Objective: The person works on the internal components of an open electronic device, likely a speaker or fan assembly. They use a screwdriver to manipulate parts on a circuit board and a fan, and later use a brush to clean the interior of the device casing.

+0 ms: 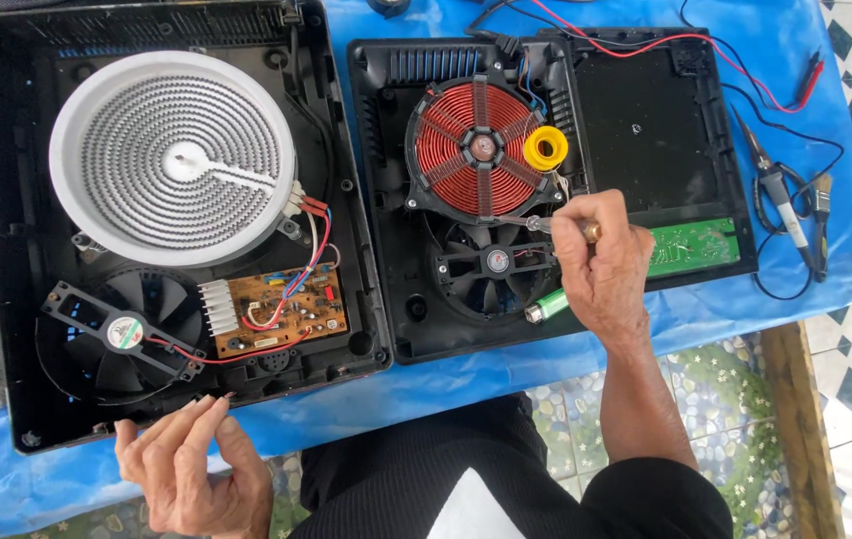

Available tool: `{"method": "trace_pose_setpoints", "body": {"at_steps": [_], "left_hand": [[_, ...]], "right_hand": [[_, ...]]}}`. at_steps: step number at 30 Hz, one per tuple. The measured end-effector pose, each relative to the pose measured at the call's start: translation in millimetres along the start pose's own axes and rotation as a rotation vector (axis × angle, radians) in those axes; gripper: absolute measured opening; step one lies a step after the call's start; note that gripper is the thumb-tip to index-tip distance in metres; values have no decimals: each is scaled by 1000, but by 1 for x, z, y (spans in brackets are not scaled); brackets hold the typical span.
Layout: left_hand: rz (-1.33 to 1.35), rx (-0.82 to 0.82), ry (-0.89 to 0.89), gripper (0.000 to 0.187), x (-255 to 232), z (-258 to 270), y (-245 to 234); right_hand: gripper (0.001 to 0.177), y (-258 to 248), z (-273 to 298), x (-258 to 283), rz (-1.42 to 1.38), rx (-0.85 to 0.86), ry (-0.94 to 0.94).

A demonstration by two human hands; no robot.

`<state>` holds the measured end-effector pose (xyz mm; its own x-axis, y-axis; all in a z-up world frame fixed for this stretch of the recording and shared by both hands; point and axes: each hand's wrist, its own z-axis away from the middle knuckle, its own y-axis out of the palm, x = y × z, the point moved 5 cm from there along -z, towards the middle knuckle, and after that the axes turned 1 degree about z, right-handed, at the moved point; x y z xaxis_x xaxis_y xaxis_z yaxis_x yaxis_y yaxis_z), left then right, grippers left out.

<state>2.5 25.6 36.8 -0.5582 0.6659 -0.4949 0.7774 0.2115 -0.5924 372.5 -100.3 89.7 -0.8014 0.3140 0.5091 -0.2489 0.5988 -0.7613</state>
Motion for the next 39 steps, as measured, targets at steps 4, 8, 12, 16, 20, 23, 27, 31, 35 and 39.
{"method": "trace_pose_setpoints", "body": {"at_steps": [4, 8, 12, 16, 20, 23, 27, 31, 35, 39], "left_hand": [[16, 6, 2, 14, -1, -1, 0], [-4, 33, 3, 20, -3, -1, 0], [-3, 28, 2, 18, 1, 2, -4], [-9, 63, -14, 18, 6, 4, -4], [2, -3, -13, 16, 0, -2, -1], [-6, -6, -8, 18, 1, -3, -1], [-33, -36, -18, 13, 7, -1, 1], [-21, -76, -5, 9, 9, 2, 2], [-16, -103, -11, 10, 12, 1, 3], [-41, -95, -17, 9, 10, 1, 0]], "right_hand": [[10, -2, 4, -4, -22, -18, -2], [14, 1, 4, 2, -67, -17, -60], [14, 7, 3, 7, 9, 19, -100], [10, 10, 2, 7, 66, 24, -56], [11, 9, -1, 12, 38, 0, -90], [14, 9, -2, 9, 44, -16, -42], [11, 9, -3, 8, 19, -36, -31], [9, 12, -1, 2, 61, -25, -57], [12, 12, -2, 2, 96, -17, -34], [14, 12, -1, 4, 76, -39, -53]]}}
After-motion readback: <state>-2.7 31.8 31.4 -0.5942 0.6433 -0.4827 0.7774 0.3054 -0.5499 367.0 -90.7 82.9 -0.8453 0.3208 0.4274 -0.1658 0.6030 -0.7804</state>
